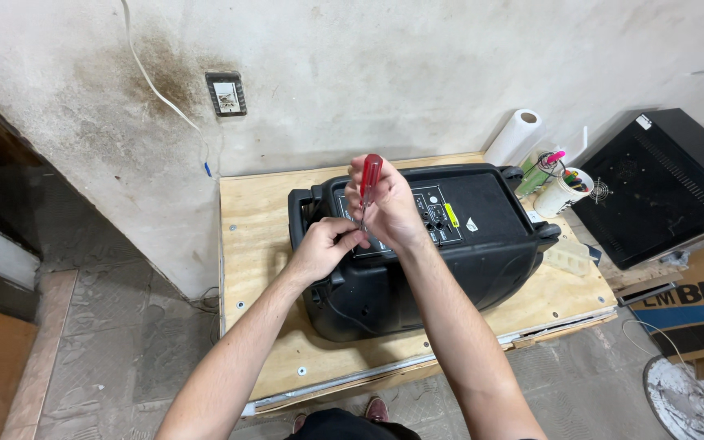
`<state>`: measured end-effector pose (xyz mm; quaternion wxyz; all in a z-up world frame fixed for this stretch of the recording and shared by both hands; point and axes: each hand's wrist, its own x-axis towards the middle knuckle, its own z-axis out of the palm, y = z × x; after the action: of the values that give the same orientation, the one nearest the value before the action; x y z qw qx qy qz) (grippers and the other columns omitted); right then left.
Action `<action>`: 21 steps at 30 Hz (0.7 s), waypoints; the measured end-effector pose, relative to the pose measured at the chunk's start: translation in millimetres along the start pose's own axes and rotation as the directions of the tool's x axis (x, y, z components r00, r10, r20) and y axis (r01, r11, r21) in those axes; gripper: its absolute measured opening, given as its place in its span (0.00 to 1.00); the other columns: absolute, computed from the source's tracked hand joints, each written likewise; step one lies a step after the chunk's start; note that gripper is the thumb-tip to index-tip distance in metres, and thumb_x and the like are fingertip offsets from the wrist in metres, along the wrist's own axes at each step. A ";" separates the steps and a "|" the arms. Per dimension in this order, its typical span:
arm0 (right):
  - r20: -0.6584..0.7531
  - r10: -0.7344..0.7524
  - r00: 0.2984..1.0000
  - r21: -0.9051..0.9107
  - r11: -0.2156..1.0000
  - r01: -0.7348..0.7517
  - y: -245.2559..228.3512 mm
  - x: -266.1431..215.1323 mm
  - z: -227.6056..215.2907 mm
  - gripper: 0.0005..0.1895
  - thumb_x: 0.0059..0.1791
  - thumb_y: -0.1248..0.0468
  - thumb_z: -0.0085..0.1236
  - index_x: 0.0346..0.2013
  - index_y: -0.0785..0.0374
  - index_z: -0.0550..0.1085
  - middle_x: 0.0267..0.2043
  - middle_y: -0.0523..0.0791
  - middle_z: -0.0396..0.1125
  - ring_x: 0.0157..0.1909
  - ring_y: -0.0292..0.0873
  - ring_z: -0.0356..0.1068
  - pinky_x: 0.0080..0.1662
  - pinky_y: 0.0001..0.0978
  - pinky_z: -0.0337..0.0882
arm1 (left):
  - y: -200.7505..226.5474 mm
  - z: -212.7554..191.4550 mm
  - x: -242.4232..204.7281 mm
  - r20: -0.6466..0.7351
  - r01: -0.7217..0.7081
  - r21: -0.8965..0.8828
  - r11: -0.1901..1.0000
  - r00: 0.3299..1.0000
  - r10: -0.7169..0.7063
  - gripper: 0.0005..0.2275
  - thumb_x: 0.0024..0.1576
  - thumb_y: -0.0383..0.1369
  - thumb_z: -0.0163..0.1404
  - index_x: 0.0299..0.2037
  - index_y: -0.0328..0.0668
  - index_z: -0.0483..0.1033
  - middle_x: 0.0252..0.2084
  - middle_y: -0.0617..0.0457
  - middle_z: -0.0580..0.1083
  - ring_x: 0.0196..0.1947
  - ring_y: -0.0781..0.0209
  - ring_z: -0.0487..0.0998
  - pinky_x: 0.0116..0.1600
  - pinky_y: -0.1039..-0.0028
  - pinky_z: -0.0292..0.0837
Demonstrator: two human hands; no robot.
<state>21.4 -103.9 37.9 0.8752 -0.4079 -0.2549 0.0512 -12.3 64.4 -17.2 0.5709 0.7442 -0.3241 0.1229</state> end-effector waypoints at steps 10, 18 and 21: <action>0.021 -0.007 1.000 0.057 0.998 0.005 -1.9 -1.3 8.5 0.37 0.51 0.44 0.75 0.64 0.65 0.73 0.48 0.48 0.75 0.44 0.43 0.77 0.41 0.33 0.84 | 1.7 1.1 -3.0 -0.056 0.026 0.019 0.999 0.998 -0.025 0.06 0.66 0.37 0.63 0.37 0.51 0.88 0.32 0.55 0.86 0.41 0.48 0.86 0.54 0.63 0.81; -0.056 0.027 0.998 0.045 0.999 -0.024 12.0 -7.8 -5.7 0.28 0.62 0.49 0.56 0.62 0.73 0.75 0.39 0.56 0.76 0.34 0.46 0.81 0.38 0.34 0.84 | -10.6 3.1 -4.2 -0.077 0.045 -0.003 0.999 0.996 -0.045 0.07 0.64 0.41 0.67 0.42 0.51 0.89 0.37 0.54 0.87 0.45 0.49 0.86 0.56 0.59 0.81; -0.059 0.003 0.998 0.035 0.999 -0.001 13.8 -5.6 -7.5 0.31 0.59 0.48 0.63 0.65 0.72 0.74 0.44 0.54 0.76 0.40 0.45 0.80 0.42 0.35 0.84 | -3.0 3.8 -3.3 -0.081 0.038 -0.011 0.999 0.996 -0.039 0.04 0.66 0.38 0.65 0.43 0.50 0.89 0.38 0.52 0.87 0.45 0.47 0.87 0.56 0.59 0.81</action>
<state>21.9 -101.6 21.4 0.8894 -0.3939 -0.2278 0.0445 -13.7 62.4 -22.5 0.5896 0.7419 -0.2869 0.1404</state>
